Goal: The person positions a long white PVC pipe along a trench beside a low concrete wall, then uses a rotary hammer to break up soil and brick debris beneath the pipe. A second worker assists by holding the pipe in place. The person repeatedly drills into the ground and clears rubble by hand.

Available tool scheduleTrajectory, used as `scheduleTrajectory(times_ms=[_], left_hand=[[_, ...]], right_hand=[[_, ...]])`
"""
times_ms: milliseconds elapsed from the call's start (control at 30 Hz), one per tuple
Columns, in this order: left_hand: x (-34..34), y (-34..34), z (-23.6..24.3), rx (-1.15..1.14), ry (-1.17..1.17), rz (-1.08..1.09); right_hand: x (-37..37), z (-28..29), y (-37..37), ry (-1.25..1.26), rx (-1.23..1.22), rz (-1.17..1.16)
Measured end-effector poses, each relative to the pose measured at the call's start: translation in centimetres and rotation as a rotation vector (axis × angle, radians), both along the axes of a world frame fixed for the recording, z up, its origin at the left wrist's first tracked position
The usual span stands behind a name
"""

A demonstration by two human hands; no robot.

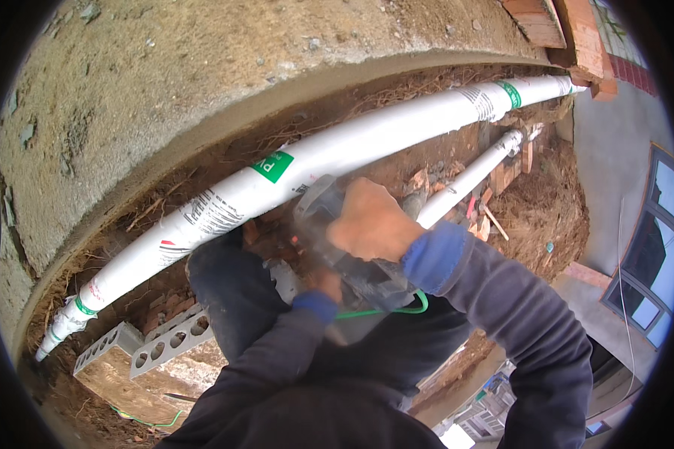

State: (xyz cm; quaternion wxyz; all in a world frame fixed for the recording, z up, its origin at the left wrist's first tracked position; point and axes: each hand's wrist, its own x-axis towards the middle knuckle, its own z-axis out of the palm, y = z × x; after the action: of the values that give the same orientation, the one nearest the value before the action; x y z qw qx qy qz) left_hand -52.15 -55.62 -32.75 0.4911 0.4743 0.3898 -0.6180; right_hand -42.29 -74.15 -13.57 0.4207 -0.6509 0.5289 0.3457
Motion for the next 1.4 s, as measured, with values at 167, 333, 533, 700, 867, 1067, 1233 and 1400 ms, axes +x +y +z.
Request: scheduleTrajectory(times_ms=[167, 333, 533, 700, 867, 1067, 1233, 1400], left_hand=[[0.7, -0.6, -2.3, 0.034, -0.030, 0.001], [0.8, -1.2, -3.7, 0.059, -0.057, -0.013], [-1.4, -1.3, -3.1, 0.018, -0.014, -0.042], [-3.4, -0.6, -0.1, -0.275, 0.224, -0.149], [-2.9, -1.2, 3.7, -0.296, 0.456, -0.009], [-1.6, -2.2, 3.2, -0.214, 0.360, 0.153], [-1.6, -1.5, 0.7, -0.131, 0.249, 0.010], [-1.3, -1.3, -0.7, -0.068, 0.173, -0.062]], right_hand=[[-1.1, -1.6, 1.7, -0.142, -0.232, 0.240], [-3.8, -4.4, 1.0, 0.032, -0.060, -0.124], [-4.0, -3.1, 0.8, -0.227, -0.190, 0.182], [-3.0, 5.4, -3.8, -0.136, 0.160, -0.148], [0.8, 8.5, -5.4, -0.035, 0.079, -0.152], [3.6, 4.7, -3.8, -0.028, 0.123, 0.070], [2.9, 1.6, -1.8, 0.069, 0.107, 0.040], [1.5, -0.1, -1.4, 0.062, 0.072, 0.039]])
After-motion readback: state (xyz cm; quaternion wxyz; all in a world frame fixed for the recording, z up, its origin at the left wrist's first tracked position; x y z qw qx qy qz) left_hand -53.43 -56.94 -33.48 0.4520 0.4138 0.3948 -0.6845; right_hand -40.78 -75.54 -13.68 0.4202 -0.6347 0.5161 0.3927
